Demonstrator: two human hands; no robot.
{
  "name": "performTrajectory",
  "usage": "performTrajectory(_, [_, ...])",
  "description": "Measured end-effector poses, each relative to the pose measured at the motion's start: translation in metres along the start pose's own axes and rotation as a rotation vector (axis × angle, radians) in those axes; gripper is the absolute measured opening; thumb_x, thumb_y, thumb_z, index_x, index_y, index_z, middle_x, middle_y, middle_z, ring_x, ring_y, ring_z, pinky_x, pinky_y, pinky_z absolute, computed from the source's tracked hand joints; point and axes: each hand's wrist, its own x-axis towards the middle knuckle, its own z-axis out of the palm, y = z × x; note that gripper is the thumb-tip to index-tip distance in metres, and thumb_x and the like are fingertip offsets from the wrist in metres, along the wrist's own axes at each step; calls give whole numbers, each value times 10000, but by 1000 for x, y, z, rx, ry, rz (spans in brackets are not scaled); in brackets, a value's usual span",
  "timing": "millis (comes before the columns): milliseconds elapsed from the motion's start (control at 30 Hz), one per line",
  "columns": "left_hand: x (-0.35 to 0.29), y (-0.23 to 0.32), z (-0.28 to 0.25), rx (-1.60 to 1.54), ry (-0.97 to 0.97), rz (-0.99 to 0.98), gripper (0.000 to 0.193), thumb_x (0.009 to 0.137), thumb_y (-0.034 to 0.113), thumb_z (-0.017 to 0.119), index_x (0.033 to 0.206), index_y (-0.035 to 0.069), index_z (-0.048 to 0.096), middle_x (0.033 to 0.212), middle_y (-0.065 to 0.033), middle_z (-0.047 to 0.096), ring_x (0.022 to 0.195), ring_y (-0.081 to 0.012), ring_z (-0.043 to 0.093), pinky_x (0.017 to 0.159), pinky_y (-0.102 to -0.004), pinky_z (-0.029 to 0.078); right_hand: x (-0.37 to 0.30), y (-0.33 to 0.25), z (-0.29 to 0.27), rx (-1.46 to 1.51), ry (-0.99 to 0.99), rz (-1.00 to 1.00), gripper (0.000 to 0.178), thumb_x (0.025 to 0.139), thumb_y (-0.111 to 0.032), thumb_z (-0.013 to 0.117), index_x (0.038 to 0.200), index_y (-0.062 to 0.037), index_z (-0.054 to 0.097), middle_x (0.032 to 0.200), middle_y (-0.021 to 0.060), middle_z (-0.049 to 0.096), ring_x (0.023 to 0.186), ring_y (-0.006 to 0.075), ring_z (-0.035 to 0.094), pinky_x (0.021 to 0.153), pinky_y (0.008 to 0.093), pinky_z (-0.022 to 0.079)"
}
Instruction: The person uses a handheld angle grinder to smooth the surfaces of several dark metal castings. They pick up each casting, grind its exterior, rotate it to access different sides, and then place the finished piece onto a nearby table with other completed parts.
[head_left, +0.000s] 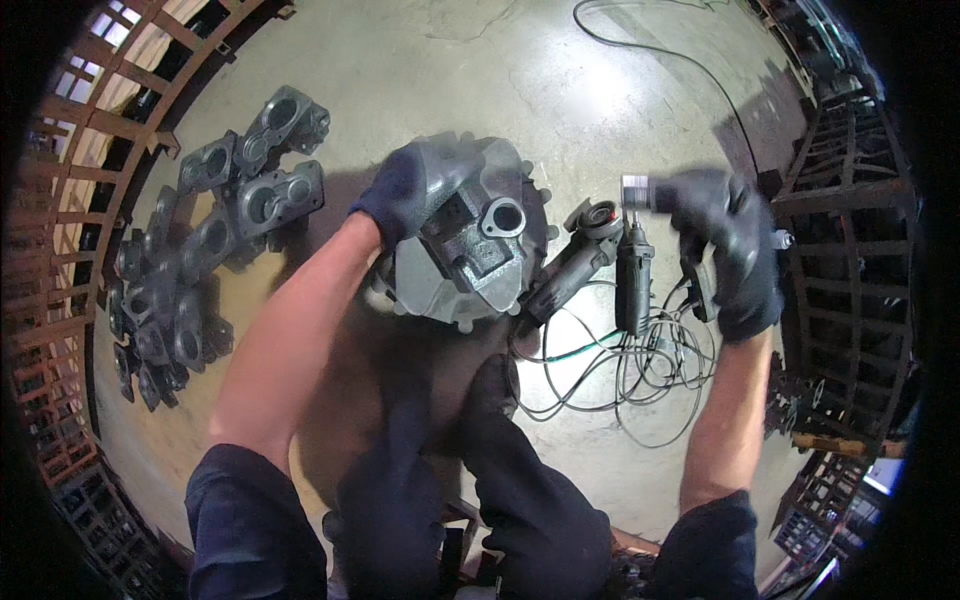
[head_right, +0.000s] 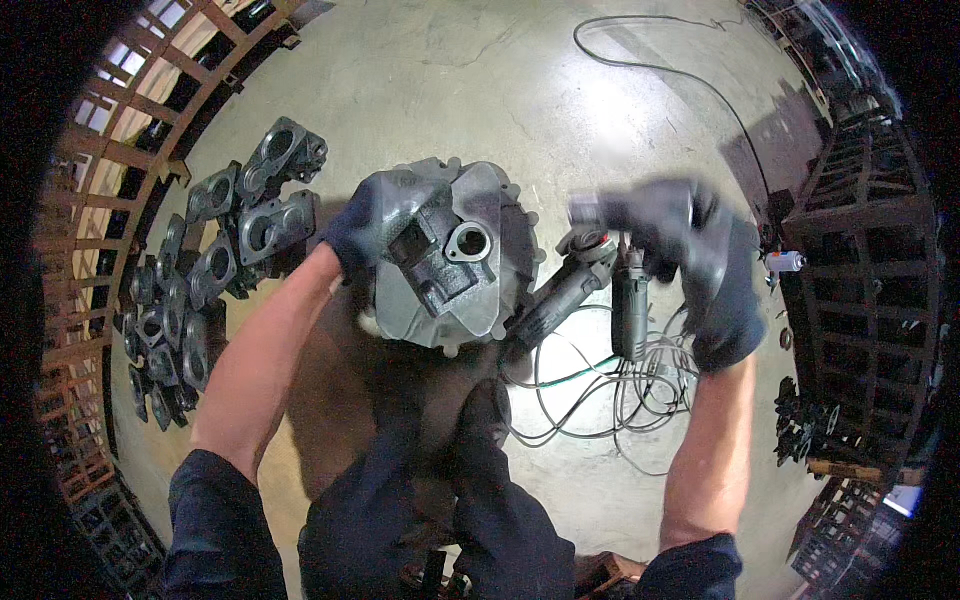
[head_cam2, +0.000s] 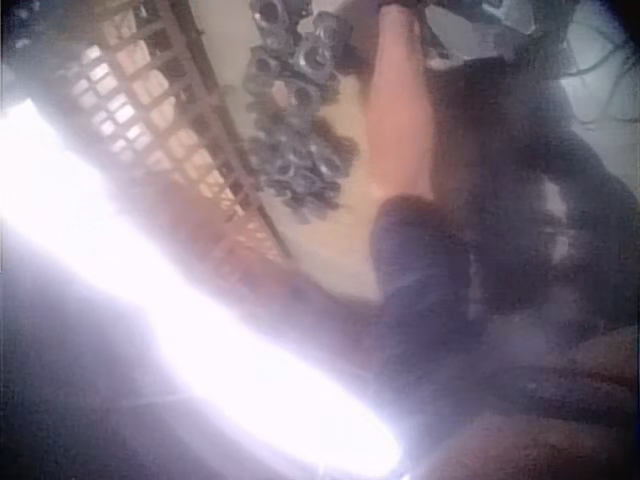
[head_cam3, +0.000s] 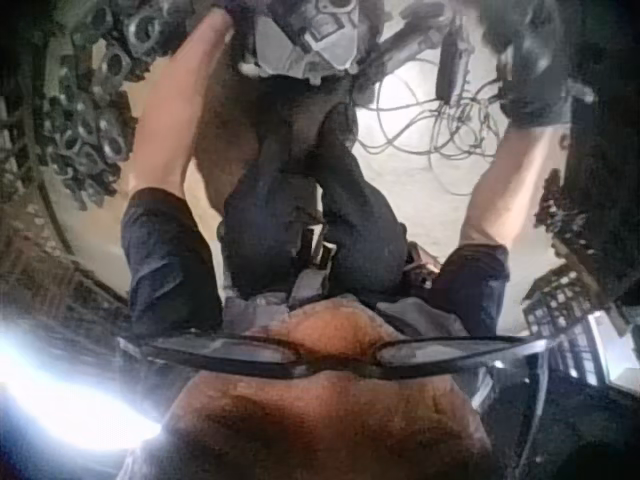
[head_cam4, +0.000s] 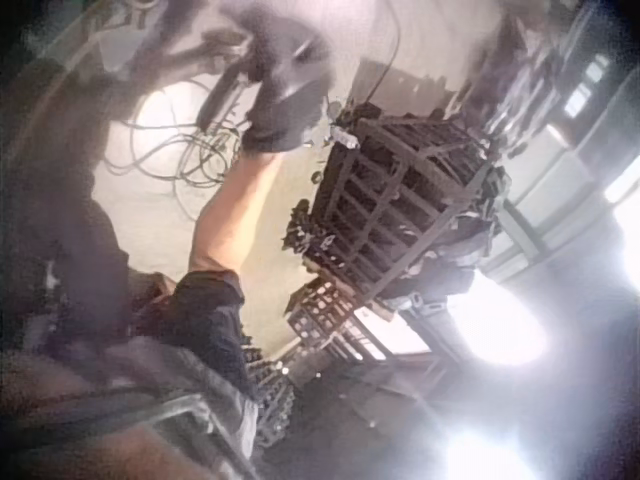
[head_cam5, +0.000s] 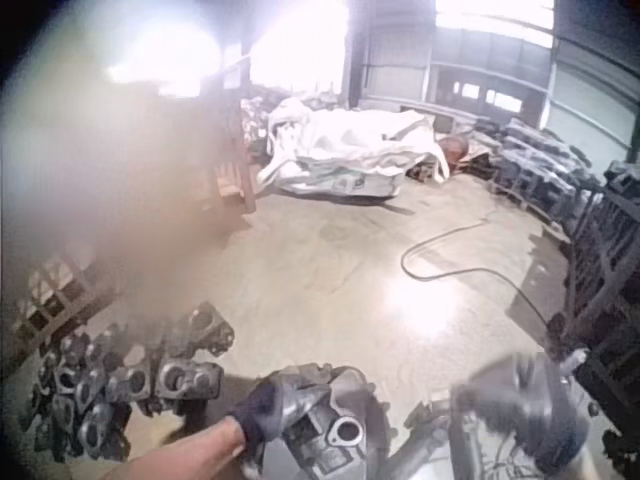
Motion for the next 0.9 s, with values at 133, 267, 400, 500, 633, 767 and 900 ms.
performTrajectory(133, [7, 2, -2, -226, -75, -42, 277, 943, 272, 658, 1130, 73, 701, 942, -157, 708, 820, -296, 664, 769, -339, 515, -75, 146, 31, 117, 96, 392, 248, 931, -362, 630, 867, -130, 690, 668, -12, 589, 526, 99, 507, 487, 251, 387])
performTrajectory(267, [6, 5, -11, -265, -210, -165, 268, 901, 242, 701, 1096, 58, 701, 847, -119, 697, 769, -222, 661, 710, -321, 514, -136, 275, 90, 798, 370, 811, 388, 890, -455, 703, 1008, -90, 649, 672, -5, 568, 504, 95, 487, 463, 224, 387])
performTrajectory(400, [-12, 18, -7, 308, -88, 421, 247, 845, 164, 720, 1046, 22, 697, 852, -122, 705, 780, -248, 689, 699, -342, 529, -158, 338, 112, 1160, 215, 693, 557, 977, -431, 561, 1313, 13, 553, 1152, 150, 646, 909, 232, 656, 701, 255, 507])
performTrajectory(500, [-33, 77, -9, -422, -49, -439, 252, 825, 141, 710, 1042, 14, 696, 902, -166, 719, 799, -346, 691, 708, -392, 541, -154, 331, 128, 1225, 87, 588, 673, 1004, -467, 471, 1453, 33, 444, 1397, 166, 581, 1241, 281, 588, 1069, 370, 443])
performTrajectory(633, [-27, 132, -21, 63, -104, -367, 256, 845, 191, 713, 1003, -11, 706, 839, -187, 707, 727, -297, 704, 670, -385, 533, -182, 351, 122, 1087, 291, 762, 524, 999, -370, 527, 1371, 0, 520, 1222, 153, 654, 959, 230, 650, 821, 348, 521])
performTrajectory(767, [-17, 189, -62, 62, -52, -428, 215, 840, 164, 712, 956, -17, 702, 767, -191, 682, 698, -287, 695, 649, -365, 519, -191, 249, 111, 777, 396, 1236, 443, 938, -324, 651, 1270, -39, 584, 974, 123, 691, 647, 191, 616, 531, 303, 486])
performTrajectory(900, [5, 263, -110, -69, -246, -632, 164, 825, 153, 716, 877, 1, 683, 735, -196, 657, 646, -297, 678, 592, -391, 495, -192, 96, 79, 862, 92, 1121, 436, 963, -349, 614, 1273, -42, 597, 1023, 102, 704, 801, 198, 676, 684, 303, 544])
